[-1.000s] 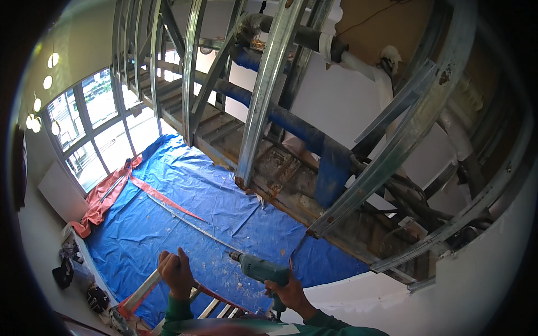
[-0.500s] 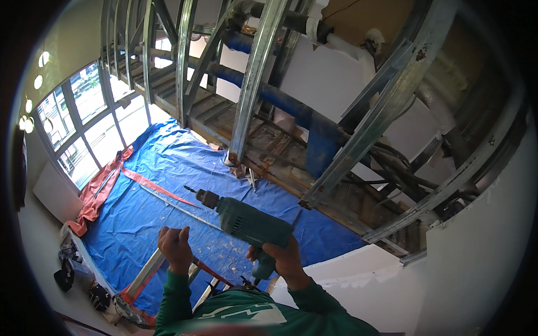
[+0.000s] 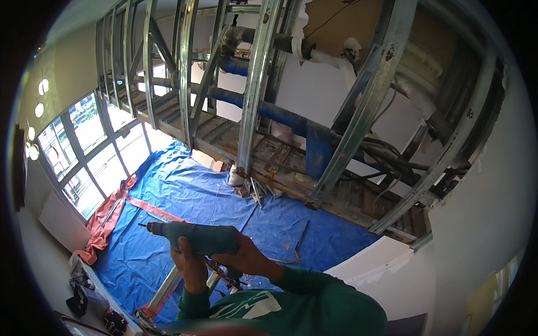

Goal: The person uses a corded drill to fasten metal studs to a wall and ceiling framework. They position and secure multiple metal pieces, occasionally adjusting their grip and stance on a ladder.

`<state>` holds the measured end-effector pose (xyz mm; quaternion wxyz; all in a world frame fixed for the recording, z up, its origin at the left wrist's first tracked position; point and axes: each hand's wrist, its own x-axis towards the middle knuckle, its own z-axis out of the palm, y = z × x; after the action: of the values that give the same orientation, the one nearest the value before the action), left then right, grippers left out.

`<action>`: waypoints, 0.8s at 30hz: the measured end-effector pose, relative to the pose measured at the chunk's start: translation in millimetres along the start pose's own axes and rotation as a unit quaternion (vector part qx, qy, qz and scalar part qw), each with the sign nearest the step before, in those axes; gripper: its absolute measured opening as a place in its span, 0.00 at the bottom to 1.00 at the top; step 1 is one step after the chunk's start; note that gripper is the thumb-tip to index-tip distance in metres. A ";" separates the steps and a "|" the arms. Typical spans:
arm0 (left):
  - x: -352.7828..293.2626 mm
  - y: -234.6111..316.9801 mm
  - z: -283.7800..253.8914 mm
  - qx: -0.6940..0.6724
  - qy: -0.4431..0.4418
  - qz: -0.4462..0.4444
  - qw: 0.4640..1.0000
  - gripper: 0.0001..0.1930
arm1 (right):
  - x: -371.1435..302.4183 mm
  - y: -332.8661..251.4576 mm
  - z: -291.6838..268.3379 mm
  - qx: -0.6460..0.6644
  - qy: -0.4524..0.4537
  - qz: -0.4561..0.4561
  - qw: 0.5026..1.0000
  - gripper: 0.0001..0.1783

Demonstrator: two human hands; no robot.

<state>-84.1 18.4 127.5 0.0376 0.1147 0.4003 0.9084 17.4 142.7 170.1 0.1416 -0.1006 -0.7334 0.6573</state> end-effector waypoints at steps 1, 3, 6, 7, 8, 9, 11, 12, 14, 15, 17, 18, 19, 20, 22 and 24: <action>3.0 6.4 0.9 -0.022 0.010 -0.013 1.000 0.30 | 0.4 -5.8 1.5 -0.033 -0.045 -0.059 0.997 0.40; 13.6 15.7 -0.5 -0.088 0.018 -0.030 0.996 0.26 | 10.1 -21.2 -9.3 -0.110 -0.117 -0.122 0.979 0.39; 27.3 20.7 -12.6 -0.111 0.012 -0.035 0.993 0.18 | 39.8 -63.0 -58.3 -0.319 -0.064 -0.263 0.909 0.27; 31.3 20.7 -18.4 -0.120 0.012 -0.030 0.992 0.17 | 57.2 -82.9 -79.1 -0.297 0.088 -0.331 0.891 0.23; 36.4 17.3 -20.9 -0.075 0.027 -0.015 0.997 0.17 | 72.8 -109.3 -108.3 -0.261 0.190 -0.324 0.889 0.22; 39.0 12.4 -22.4 -0.040 0.034 0.003 0.999 0.17 | 89.8 -138.4 -138.7 -0.208 0.271 -0.355 0.870 0.20; 35.6 4.3 -25.0 0.021 0.040 0.025 0.999 0.17 | 129.7 -195.7 -192.8 -0.372 0.434 -0.427 0.701 0.27; 32.4 0.0 -23.8 0.046 0.040 0.032 0.998 0.17 | 152.7 -218.1 -212.6 -0.433 0.482 -0.404 0.646 0.31; 29.5 -6.5 -18.6 0.082 0.043 0.046 0.995 0.18 | 197.4 -251.1 -241.9 -0.529 0.529 -0.356 0.560 0.38; 27.0 -7.3 -17.0 0.094 0.048 0.053 0.993 0.19 | 218.2 -263.4 -252.2 -0.563 0.538 -0.308 0.546 0.42; 26.1 -7.8 -14.6 0.102 0.053 0.053 0.992 0.20 | 244.5 -276.6 -270.1 -0.652 0.512 -0.289 0.480 0.47; 25.9 -7.3 -14.9 0.102 0.053 0.043 0.992 0.20 | 252.0 -279.5 -278.1 -0.690 0.495 -0.260 0.460 0.48; 26.5 -6.8 -16.0 0.105 0.053 0.032 0.993 0.20 | 258.9 -281.4 -284.2 -0.726 0.479 -0.224 0.438 0.48; 25.8 -8.9 -15.1 0.091 0.074 0.031 0.993 0.20 | 263.9 -285.8 -290.8 -0.743 0.474 -0.213 0.422 0.47; 27.6 -11.5 -17.5 0.096 0.064 0.032 0.993 0.30 | 270.5 -291.8 -302.8 -0.757 0.447 -0.205 0.430 0.43; 27.6 -17.1 -17.3 0.086 0.066 0.023 0.994 0.34 | 275.0 -298.8 -314.1 -0.774 0.440 -0.235 0.391 0.36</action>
<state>-115.5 22.0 108.5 -0.0198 0.0667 0.4761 0.8766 -122.6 493.7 517.6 0.4546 -0.2655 -0.7565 -0.3881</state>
